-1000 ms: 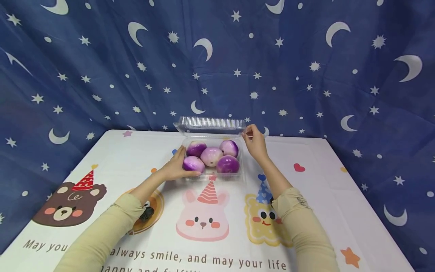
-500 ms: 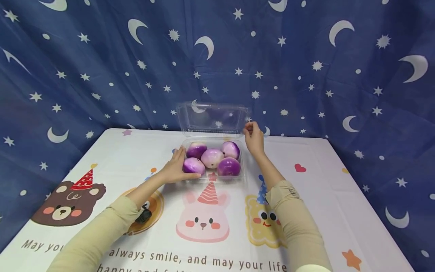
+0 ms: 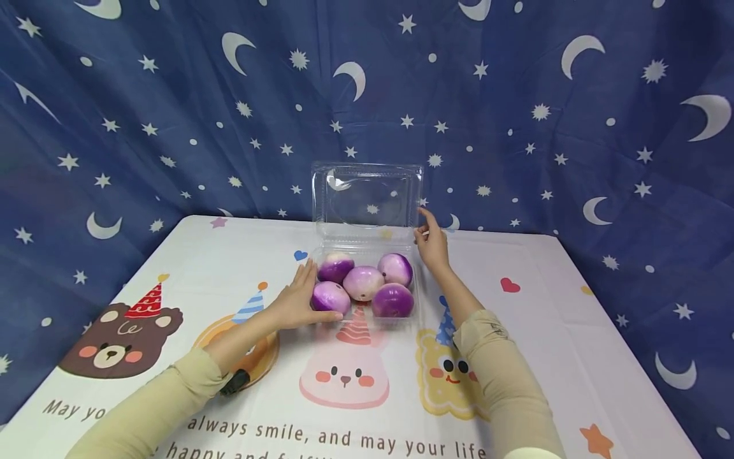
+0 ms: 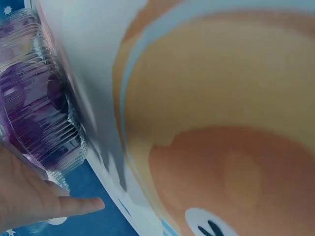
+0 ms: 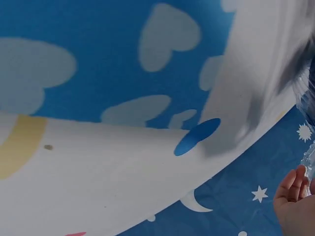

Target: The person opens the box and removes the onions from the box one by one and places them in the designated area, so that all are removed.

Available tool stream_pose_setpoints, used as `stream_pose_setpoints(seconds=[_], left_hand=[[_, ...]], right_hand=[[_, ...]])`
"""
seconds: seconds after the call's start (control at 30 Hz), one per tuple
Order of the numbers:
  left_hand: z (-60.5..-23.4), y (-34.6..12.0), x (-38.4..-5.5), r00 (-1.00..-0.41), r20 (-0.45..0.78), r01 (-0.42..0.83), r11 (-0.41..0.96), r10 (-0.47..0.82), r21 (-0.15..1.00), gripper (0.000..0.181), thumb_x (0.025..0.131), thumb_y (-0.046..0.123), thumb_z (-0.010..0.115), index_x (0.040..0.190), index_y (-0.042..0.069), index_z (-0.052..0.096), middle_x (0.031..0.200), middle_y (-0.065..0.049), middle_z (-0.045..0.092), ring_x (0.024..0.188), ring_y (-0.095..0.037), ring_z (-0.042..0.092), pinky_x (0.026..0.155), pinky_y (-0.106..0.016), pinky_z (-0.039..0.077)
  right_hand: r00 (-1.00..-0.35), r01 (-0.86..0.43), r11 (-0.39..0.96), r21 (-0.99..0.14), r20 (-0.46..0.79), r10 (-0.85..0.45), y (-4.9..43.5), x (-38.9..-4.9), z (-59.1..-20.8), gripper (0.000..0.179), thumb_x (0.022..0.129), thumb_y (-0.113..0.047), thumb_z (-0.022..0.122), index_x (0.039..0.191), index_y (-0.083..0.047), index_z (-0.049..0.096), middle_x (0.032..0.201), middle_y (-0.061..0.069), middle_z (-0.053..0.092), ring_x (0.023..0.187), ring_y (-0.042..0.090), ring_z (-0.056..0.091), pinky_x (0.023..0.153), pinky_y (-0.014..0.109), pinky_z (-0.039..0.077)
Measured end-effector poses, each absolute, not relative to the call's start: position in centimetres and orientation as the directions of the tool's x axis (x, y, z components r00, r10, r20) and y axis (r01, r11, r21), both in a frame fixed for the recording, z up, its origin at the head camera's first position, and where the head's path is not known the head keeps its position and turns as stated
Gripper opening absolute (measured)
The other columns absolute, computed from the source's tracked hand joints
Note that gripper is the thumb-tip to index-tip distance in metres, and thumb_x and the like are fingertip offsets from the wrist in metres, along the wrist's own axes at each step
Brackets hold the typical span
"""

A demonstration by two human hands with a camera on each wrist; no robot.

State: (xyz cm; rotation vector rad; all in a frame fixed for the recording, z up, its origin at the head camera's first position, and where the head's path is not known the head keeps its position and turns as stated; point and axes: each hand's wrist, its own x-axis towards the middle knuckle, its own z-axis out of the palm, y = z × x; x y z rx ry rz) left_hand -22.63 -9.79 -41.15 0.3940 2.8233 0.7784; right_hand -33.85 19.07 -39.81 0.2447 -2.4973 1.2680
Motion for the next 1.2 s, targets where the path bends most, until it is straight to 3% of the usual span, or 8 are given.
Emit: stream_pose_setpoints(seconds=[0.1, 0.27, 0.37, 0.47, 0.6, 0.8, 1.0, 1.2], left_hand=[[-41.0, -9.6, -22.0, -0.946, -0.115, 0.2, 0.824, 0.304, 0.529, 0.129, 0.066, 0.07, 0.069, 0.151, 0.002, -0.001, 0.159, -0.012, -0.01, 0.147, -0.032, -0.004, 0.112, -0.065, 0.01], [-40.9, -9.4, -21.4, -0.946, -0.12, 0.2, 0.834, 0.3, 0.514, 0.13, 0.065, 0.071, 0.068, 0.151, 0.002, 0.0, 0.159, -0.012, -0.008, 0.147, -0.032, -0.002, 0.111, -0.066, 0.007], [-40.9, -9.2, -21.2, -0.945, -0.127, 0.2, 0.842, 0.3, 0.5, 0.129, 0.065, 0.072, 0.067, 0.151, 0.003, 0.0, 0.159, -0.011, -0.009, 0.147, -0.031, -0.002, 0.112, -0.065, 0.005], [-40.9, -9.1, -21.1, -0.946, -0.123, 0.203, 0.842, 0.301, 0.499, 0.129, 0.065, 0.073, 0.067, 0.151, 0.003, 0.001, 0.159, -0.011, -0.008, 0.147, -0.031, -0.002, 0.112, -0.065, 0.005], [-40.9, -9.0, -20.9, -0.947, -0.111, 0.207, 0.837, 0.301, 0.506, 0.128, 0.066, 0.072, 0.068, 0.151, 0.002, 0.002, 0.159, -0.012, -0.007, 0.147, -0.032, -0.001, 0.112, -0.064, 0.006], [-41.0, -9.2, -20.9, -0.949, -0.109, 0.203, 0.839, 0.295, 0.505, 0.127, 0.067, 0.071, 0.067, 0.151, 0.002, 0.001, 0.159, -0.013, -0.006, 0.147, -0.031, 0.0, 0.114, -0.061, 0.007], [-41.1, -9.3, -20.8, -0.945, -0.123, 0.202, 0.835, 0.304, 0.512, 0.126, 0.068, 0.071, 0.066, 0.151, 0.002, -0.001, 0.159, -0.013, -0.009, 0.147, -0.029, -0.002, 0.114, -0.06, 0.007], [-40.9, -9.2, -20.6, -0.943, -0.133, 0.191, 0.824, 0.305, 0.533, 0.125, 0.07, 0.068, 0.067, 0.151, 0.002, -0.001, 0.159, -0.012, -0.012, 0.147, -0.03, -0.001, 0.114, -0.061, 0.008]], right_hand=[[-0.935, -0.285, 0.62, -0.731, 0.355, -0.01, 19.0, -33.6, -40.1, 0.054, 0.092, 0.005, 0.051, 0.143, 0.003, 0.033, 0.091, 0.024, 0.058, 0.083, 0.04, 0.065, 0.076, 0.041, 0.054], [-0.939, -0.262, 0.64, -0.722, 0.344, 0.003, 19.2, -33.5, -40.8, 0.046, 0.091, 0.003, 0.051, 0.134, 0.014, 0.039, 0.088, 0.025, 0.06, 0.074, 0.035, 0.067, 0.06, 0.013, 0.044], [-0.949, -0.246, 0.617, -0.747, 0.316, 0.004, 19.6, -33.6, -41.2, 0.046, 0.09, 0.002, 0.051, 0.133, 0.016, 0.04, 0.088, 0.028, 0.061, 0.07, 0.034, 0.067, 0.053, 0.006, 0.039], [-0.945, -0.287, 0.562, -0.776, 0.324, -0.036, 20.3, -34.0, -42.0, 0.045, 0.09, -0.003, 0.051, 0.131, 0.014, 0.045, 0.085, 0.022, 0.064, 0.067, 0.028, 0.068, 0.055, 0.012, 0.046], [-0.937, -0.335, 0.473, -0.815, 0.339, -0.081, 23.4, -39.4, -48.1, 0.048, 0.088, -0.013, 0.054, 0.13, 0.009, 0.049, 0.075, 0.006, 0.066, 0.059, 0.014, 0.066, 0.054, 0.021, 0.052], [-0.986, -0.166, 0.482, -0.86, 0.147, -0.076, 26.5, -46.4, -54.6, 0.051, 0.09, -0.019, 0.057, 0.135, 0.002, 0.047, 0.086, 0.015, 0.067, 0.067, 0.02, 0.068, 0.063, 0.03, 0.057], [-0.983, -0.172, 0.397, -0.902, 0.128, -0.135, 26.6, -46.4, -54.6, 0.051, 0.088, -0.022, 0.061, 0.129, 0.007, 0.052, 0.072, 0.008, 0.066, 0.058, 0.015, 0.063, 0.057, 0.025, 0.052], [-0.99, -0.128, 0.561, -0.818, 0.135, -0.029, 25.6, -44.5, -52.8, 0.048, 0.088, -0.031, 0.063, 0.125, 0.0, 0.058, 0.077, 0.01, 0.07, 0.062, 0.017, 0.066, 0.059, 0.028, 0.053]])
